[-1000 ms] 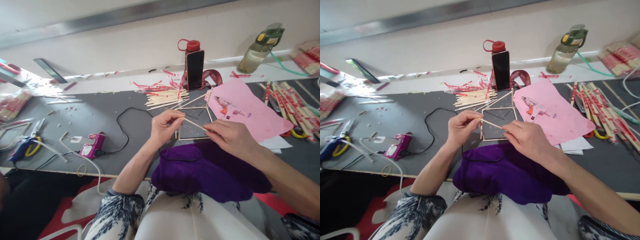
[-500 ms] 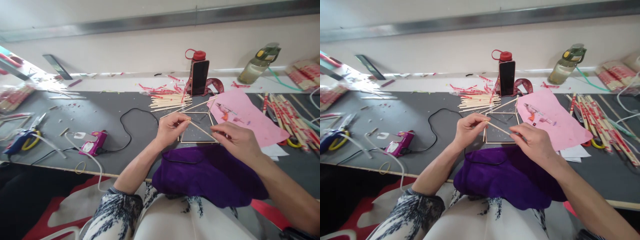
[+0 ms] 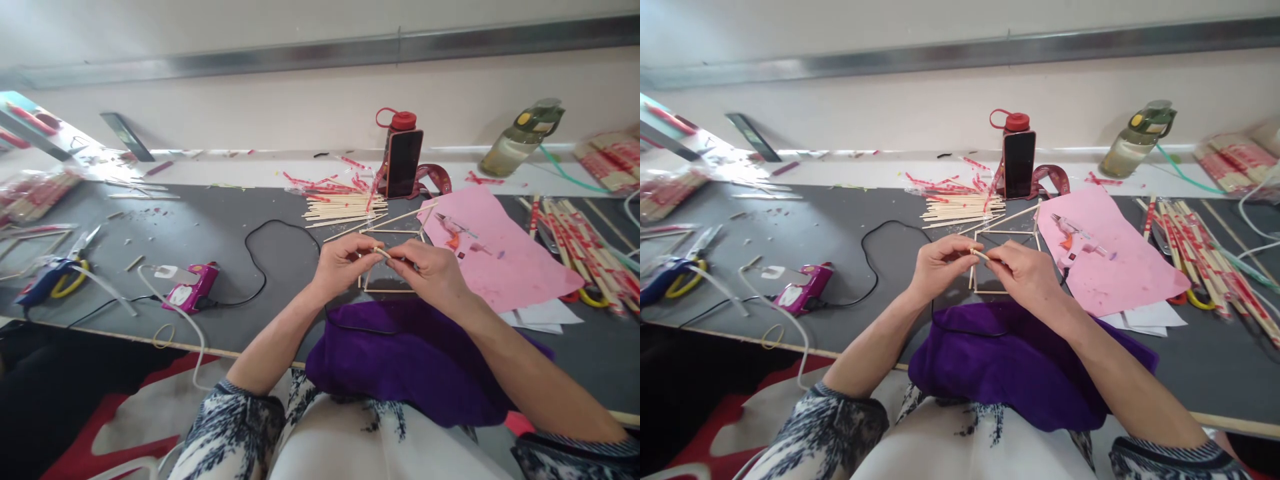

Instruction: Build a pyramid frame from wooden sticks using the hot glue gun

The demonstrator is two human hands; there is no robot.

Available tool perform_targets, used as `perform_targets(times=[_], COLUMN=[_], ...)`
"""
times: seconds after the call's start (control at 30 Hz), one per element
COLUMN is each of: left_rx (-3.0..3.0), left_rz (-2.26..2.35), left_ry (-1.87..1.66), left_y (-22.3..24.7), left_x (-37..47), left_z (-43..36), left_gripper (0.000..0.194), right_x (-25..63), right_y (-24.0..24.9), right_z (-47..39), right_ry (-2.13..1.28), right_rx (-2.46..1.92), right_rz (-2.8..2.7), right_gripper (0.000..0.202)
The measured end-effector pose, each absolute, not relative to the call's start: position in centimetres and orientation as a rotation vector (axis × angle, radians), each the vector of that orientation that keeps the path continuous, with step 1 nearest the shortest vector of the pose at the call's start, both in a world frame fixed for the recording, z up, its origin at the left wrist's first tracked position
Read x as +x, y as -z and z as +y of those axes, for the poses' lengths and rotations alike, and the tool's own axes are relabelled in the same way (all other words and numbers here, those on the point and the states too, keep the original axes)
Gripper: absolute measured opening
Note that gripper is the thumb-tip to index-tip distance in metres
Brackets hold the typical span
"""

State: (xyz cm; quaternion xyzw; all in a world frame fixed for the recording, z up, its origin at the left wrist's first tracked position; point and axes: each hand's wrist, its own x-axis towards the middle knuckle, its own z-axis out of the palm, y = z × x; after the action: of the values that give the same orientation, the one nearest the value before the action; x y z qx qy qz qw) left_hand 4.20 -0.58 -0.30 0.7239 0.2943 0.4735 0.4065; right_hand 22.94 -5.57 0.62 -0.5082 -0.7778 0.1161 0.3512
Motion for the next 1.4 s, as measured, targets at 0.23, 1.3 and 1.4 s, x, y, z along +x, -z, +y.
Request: perform_targets(times=[0.23, 1.3, 1.4], left_rx=[1.653, 1.741, 1.746], left_rz=[0.765, 0.706, 0.713], left_ry=[-1.159, -1.116, -1.105], left_y=[0.28, 0.96, 1.0], left_x=[4.23, 4.27, 4.3], left_z=[-0.77, -0.71, -0.67], left_gripper=[0.015, 0.017, 0.018], right_x=[23.01, 23.24, 23.26], right_y=[-0.78, -0.96, -1.03], right_z=[-5.61, -5.52, -5.55], right_ry=[-0.285, -0.305, -0.296], right_rx=[-1.321, -1.308, -1.307], right_rz=[-2.005, -2.041, -2.037], right_gripper=[0.013, 0.013, 0.013])
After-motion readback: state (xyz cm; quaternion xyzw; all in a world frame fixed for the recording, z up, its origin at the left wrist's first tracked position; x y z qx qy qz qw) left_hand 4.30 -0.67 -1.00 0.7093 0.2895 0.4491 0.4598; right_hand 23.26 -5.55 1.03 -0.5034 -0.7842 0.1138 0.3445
